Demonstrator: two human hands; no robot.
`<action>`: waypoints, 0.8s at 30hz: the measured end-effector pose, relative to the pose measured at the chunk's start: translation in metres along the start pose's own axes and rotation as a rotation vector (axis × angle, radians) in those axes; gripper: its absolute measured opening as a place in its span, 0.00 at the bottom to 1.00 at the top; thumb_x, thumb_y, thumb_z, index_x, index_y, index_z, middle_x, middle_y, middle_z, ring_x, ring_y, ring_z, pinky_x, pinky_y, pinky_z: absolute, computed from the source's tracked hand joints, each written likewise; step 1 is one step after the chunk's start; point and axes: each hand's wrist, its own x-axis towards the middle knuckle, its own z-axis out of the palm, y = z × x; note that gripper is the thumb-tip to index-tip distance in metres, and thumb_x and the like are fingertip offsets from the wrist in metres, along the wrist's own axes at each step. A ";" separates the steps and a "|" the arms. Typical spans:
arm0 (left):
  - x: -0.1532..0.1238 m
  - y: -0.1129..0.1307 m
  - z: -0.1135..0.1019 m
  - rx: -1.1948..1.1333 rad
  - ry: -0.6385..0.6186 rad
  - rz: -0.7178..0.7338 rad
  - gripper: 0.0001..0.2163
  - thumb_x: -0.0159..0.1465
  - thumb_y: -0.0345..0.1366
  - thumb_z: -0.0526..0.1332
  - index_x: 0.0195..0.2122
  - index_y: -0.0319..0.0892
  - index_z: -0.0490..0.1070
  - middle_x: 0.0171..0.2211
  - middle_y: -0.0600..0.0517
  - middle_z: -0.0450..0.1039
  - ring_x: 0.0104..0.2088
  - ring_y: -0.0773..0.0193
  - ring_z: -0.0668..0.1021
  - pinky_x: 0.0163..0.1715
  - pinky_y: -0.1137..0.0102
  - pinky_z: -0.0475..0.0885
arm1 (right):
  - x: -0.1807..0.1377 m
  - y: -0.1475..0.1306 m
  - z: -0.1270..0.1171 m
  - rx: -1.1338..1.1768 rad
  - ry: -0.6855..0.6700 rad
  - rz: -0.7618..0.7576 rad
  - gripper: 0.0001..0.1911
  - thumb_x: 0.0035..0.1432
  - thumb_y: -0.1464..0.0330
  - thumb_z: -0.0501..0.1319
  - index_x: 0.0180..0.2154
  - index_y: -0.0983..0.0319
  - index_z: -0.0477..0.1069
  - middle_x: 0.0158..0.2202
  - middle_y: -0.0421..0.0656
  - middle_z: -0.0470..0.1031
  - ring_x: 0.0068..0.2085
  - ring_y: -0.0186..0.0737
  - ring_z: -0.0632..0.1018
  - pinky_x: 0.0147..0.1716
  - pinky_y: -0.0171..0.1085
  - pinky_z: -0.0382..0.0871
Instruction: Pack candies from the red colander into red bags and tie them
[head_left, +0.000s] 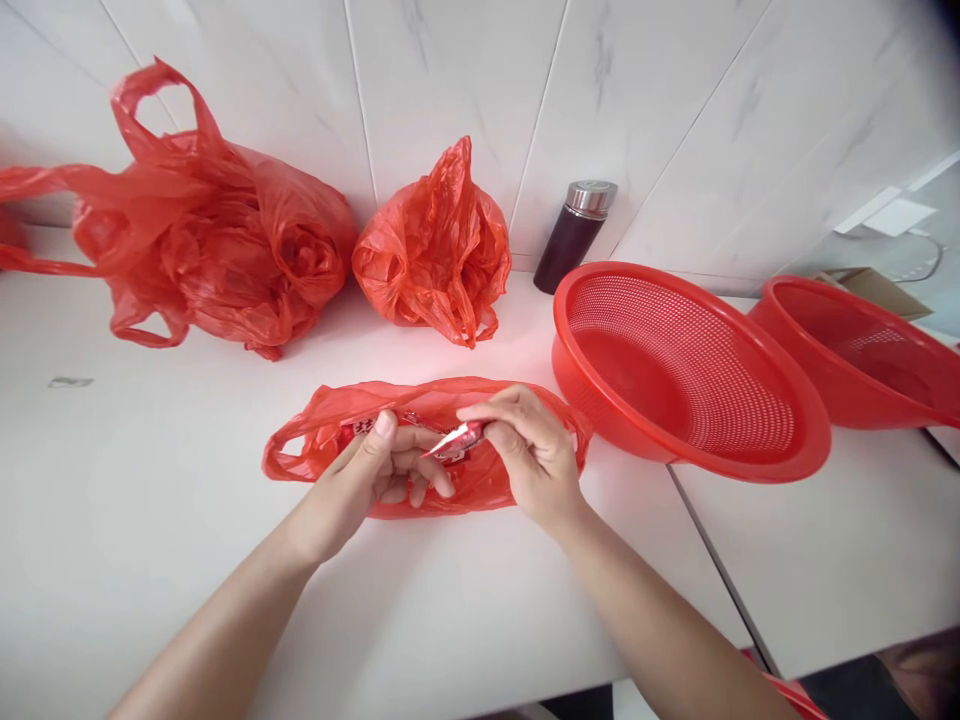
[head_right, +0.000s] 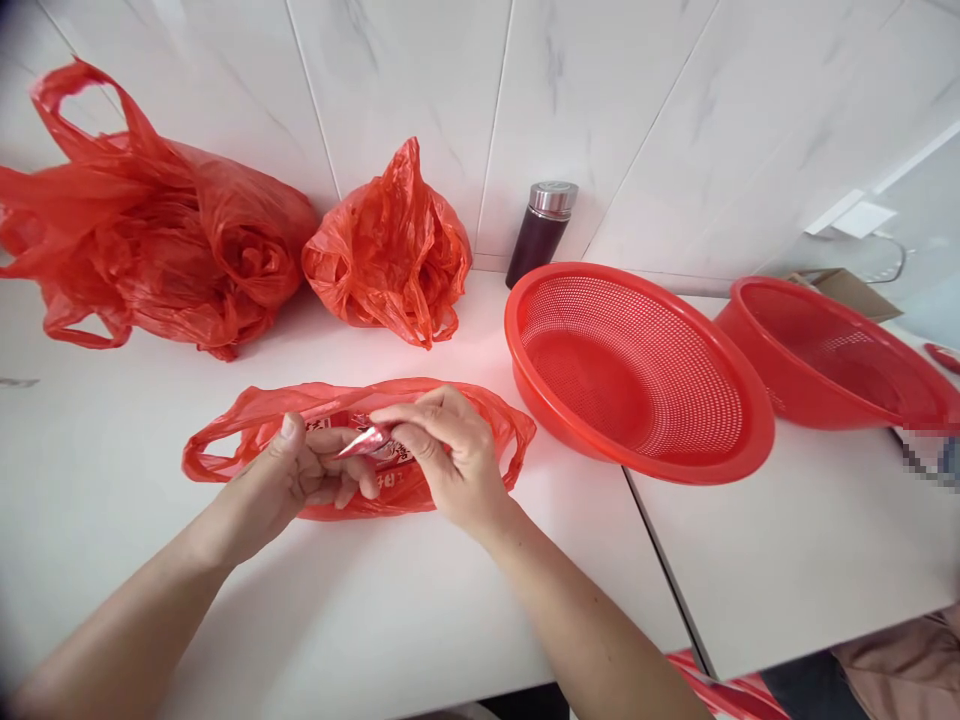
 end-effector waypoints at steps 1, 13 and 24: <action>0.000 0.000 -0.001 -0.047 -0.039 -0.059 0.30 0.64 0.62 0.46 0.40 0.42 0.76 0.31 0.45 0.78 0.27 0.62 0.72 0.30 0.67 0.70 | -0.001 0.000 -0.001 -0.033 -0.024 -0.078 0.11 0.67 0.63 0.56 0.43 0.53 0.77 0.36 0.41 0.74 0.35 0.37 0.74 0.36 0.39 0.71; 0.004 0.002 0.004 0.013 0.297 0.132 0.11 0.59 0.42 0.68 0.31 0.42 0.71 0.23 0.58 0.69 0.21 0.74 0.66 0.22 0.77 0.62 | -0.003 0.004 0.008 0.165 -0.053 0.361 0.21 0.67 0.51 0.51 0.29 0.59 0.62 0.24 0.37 0.61 0.25 0.33 0.65 0.24 0.34 0.59; 0.006 -0.002 0.004 -0.022 0.076 0.065 0.09 0.63 0.42 0.65 0.34 0.42 0.72 0.27 0.54 0.73 0.25 0.70 0.70 0.25 0.74 0.64 | -0.001 0.002 0.008 0.130 -0.093 0.340 0.23 0.67 0.53 0.52 0.24 0.59 0.55 0.22 0.36 0.56 0.24 0.32 0.61 0.25 0.34 0.56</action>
